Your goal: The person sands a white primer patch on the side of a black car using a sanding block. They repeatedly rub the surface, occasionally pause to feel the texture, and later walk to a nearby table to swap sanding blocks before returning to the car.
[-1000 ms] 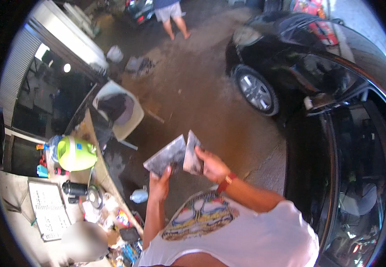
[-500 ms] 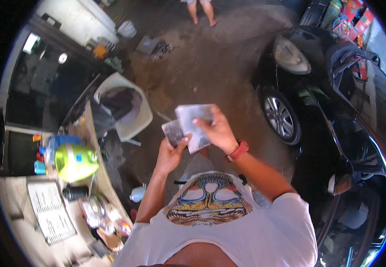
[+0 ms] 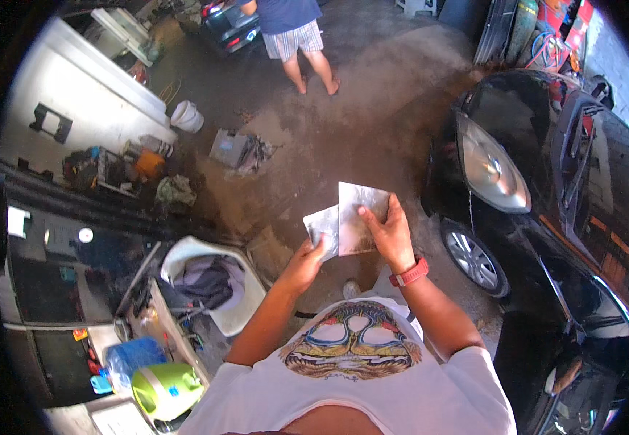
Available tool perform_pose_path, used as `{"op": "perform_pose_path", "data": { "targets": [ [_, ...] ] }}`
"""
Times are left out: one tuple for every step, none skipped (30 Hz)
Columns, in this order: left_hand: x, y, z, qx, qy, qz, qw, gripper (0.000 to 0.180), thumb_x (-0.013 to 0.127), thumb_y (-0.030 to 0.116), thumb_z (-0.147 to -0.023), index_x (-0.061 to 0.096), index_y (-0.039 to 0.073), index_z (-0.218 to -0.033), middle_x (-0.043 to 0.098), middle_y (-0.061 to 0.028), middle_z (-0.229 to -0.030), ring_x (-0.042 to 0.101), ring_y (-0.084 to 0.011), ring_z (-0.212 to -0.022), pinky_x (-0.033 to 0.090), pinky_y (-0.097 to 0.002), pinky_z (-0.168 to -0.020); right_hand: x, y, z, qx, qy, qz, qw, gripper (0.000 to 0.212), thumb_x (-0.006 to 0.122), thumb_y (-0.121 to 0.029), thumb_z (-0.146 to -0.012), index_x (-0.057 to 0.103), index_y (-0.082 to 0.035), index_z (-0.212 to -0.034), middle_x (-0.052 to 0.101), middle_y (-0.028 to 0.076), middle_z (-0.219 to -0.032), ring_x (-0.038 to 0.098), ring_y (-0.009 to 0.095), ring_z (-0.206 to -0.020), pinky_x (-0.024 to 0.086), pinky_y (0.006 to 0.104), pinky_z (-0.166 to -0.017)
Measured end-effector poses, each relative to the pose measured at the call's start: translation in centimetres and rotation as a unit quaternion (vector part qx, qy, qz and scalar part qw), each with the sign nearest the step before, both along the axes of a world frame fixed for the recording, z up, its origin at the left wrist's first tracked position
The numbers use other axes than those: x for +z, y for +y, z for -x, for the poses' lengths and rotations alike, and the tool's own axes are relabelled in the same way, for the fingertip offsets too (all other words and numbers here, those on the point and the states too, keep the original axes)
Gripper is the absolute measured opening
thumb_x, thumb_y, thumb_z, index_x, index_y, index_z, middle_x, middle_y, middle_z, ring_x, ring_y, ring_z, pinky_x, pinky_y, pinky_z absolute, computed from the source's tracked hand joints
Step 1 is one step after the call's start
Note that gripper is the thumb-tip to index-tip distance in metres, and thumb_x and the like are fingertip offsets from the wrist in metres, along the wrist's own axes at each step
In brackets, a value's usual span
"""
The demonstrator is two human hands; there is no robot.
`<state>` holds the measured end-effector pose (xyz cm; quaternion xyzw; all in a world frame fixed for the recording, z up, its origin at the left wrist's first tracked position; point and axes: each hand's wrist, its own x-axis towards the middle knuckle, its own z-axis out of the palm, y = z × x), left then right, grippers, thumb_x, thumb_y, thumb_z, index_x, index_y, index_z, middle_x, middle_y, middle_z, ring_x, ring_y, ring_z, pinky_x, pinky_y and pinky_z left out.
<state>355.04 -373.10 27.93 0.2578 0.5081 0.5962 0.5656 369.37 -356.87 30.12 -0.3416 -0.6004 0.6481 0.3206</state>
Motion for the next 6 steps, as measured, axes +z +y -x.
{"op": "perform_pose_path", "data": {
  "targets": [
    [-0.2,2.1,1.3,0.059,-0.116,-0.047,0.99,0.079,0.046,0.067,-0.101,0.043,0.006,-0.152,0.054,-0.0104,-0.148,0.051,-0.0242,-0.135,0.038,-0.0423,-0.115,-0.1,1.4,1.6,0.049,0.013,0.033,0.998,0.052,0.077,-0.031,-0.094,0.054,0.003,-0.126,0.068,0.013,-0.114,0.064,0.019,-0.107,0.052,0.0368,-0.093],
    [0.0,4.3,3.8,-0.046,-0.297,-0.122,0.946,0.075,0.044,0.058,-0.106,0.032,0.006,-0.158,0.045,-0.0098,-0.156,0.041,-0.0231,-0.144,0.029,-0.0437,-0.122,-0.6,2.0,2.5,0.093,0.021,0.07,0.993,0.055,0.076,-0.033,-0.095,0.053,0.003,-0.13,0.066,0.013,-0.119,0.062,0.02,-0.113,0.05,0.0375,-0.098],
    [-0.7,6.7,5.4,-0.059,-0.293,-0.098,0.949,0.074,0.051,0.055,-0.104,0.03,0.01,-0.159,0.048,-0.0103,-0.154,0.043,-0.0223,-0.143,0.029,-0.0436,-0.122,-0.9,3.1,3.5,0.138,0.03,0.101,0.985,0.058,0.074,-0.035,-0.096,0.052,0.004,-0.133,0.065,0.014,-0.123,0.059,0.021,-0.118,0.047,0.0382,-0.103],
    [-1.1,8.9,6.6,-0.041,-0.166,-0.039,0.985,0.076,0.057,0.054,-0.102,0.028,0.014,-0.16,0.048,-0.0106,-0.154,0.042,-0.0218,-0.144,0.027,-0.0437,-0.123,-1.1,4.4,4.4,0.193,0.014,0.064,0.979,0.068,0.071,-0.041,-0.098,0.046,0.004,-0.143,0.056,0.017,-0.137,0.046,0.024,-0.134,0.034,0.0402,-0.116],
    [-1.1,11.4,7.7,-0.023,-0.032,0.014,0.999,0.08,0.062,0.053,-0.099,0.026,0.018,-0.161,0.048,-0.011,-0.154,0.042,-0.0214,-0.144,0.026,-0.0438,-0.124,-1.7,6.4,5.3,0.23,0.032,0.025,0.972,0.074,0.07,-0.042,-0.098,0.04,0.003,-0.149,0.044,0.019,-0.148,0.034,0.026,-0.144,0.025,0.0406,-0.121],
    [-1.2,14.6,9.0,-0.03,-0.027,0.009,0.999,0.08,0.062,0.053,-0.099,0.026,0.018,-0.161,0.048,-0.011,-0.154,0.042,-0.0214,-0.144,0.026,-0.0438,-0.124,-2.1,9.3,6.4,0.223,0.035,0.018,0.974,0.074,0.07,-0.042,-0.098,0.04,0.003,-0.149,0.044,0.019,-0.148,0.034,0.026,-0.144,0.025,0.0406,-0.121]
  ]
}}
